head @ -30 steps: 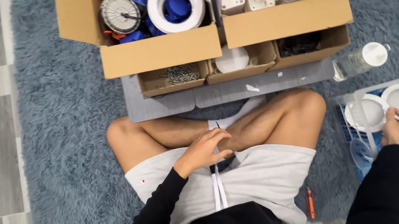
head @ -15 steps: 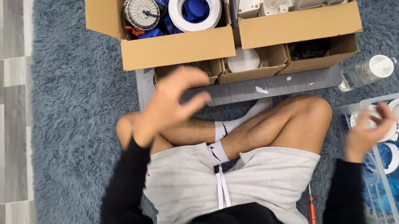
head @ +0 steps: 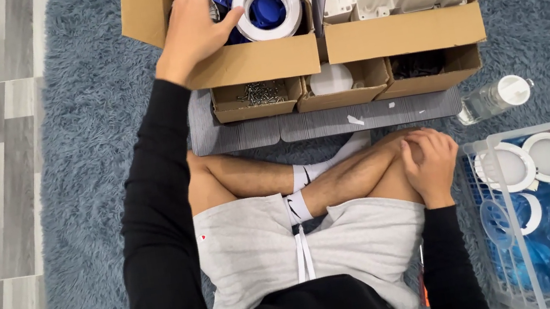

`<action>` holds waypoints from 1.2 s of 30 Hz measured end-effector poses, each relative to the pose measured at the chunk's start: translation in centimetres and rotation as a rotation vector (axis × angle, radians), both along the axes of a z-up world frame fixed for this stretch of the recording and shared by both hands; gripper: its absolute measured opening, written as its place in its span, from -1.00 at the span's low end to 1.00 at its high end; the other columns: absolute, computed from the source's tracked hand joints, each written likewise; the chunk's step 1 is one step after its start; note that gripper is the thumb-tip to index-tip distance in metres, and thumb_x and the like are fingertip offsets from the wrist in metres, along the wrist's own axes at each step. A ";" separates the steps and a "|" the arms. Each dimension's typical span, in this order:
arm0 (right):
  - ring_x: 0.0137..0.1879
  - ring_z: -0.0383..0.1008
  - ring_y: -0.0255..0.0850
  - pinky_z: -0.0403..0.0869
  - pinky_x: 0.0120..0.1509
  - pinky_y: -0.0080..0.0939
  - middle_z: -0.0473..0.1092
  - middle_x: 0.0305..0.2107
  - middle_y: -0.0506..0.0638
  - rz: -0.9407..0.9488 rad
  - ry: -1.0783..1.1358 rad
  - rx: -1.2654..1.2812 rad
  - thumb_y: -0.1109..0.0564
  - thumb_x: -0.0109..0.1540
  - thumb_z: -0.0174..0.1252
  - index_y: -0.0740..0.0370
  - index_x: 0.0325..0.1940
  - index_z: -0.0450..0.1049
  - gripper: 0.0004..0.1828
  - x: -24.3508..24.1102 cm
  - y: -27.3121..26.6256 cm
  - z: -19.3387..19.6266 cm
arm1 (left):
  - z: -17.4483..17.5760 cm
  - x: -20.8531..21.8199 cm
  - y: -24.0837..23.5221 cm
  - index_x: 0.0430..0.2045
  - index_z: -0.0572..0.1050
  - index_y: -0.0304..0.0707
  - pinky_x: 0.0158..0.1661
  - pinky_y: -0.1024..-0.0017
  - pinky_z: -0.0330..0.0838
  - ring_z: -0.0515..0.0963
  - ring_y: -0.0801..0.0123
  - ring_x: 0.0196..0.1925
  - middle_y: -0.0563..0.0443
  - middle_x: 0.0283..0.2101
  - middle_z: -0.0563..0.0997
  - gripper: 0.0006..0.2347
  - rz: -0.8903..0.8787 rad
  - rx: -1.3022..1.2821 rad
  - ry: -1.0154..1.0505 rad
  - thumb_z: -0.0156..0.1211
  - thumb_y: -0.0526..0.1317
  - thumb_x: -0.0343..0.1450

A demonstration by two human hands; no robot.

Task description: Assembling circular LED light fixtures by snapping white plastic covers onto metal bases and sorting them into a plastic bin.

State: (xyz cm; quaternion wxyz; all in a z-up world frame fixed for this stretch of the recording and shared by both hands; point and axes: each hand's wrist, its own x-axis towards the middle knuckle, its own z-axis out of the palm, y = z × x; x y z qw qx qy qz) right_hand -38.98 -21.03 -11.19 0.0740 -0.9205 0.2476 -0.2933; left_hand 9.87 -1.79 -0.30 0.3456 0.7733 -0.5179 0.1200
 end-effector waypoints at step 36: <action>0.43 0.42 0.32 0.35 0.54 0.24 0.42 0.37 0.26 0.377 0.944 0.471 -0.47 0.41 -0.43 0.04 0.38 0.58 -0.12 21.3 -0.1 11.5 | 4.3 -9.9 1.9 -0.30 0.68 -0.18 -0.16 0.37 0.51 0.60 0.31 -0.26 0.04 -0.27 0.61 -0.91 -0.152 -0.269 0.229 0.40 -0.40 0.43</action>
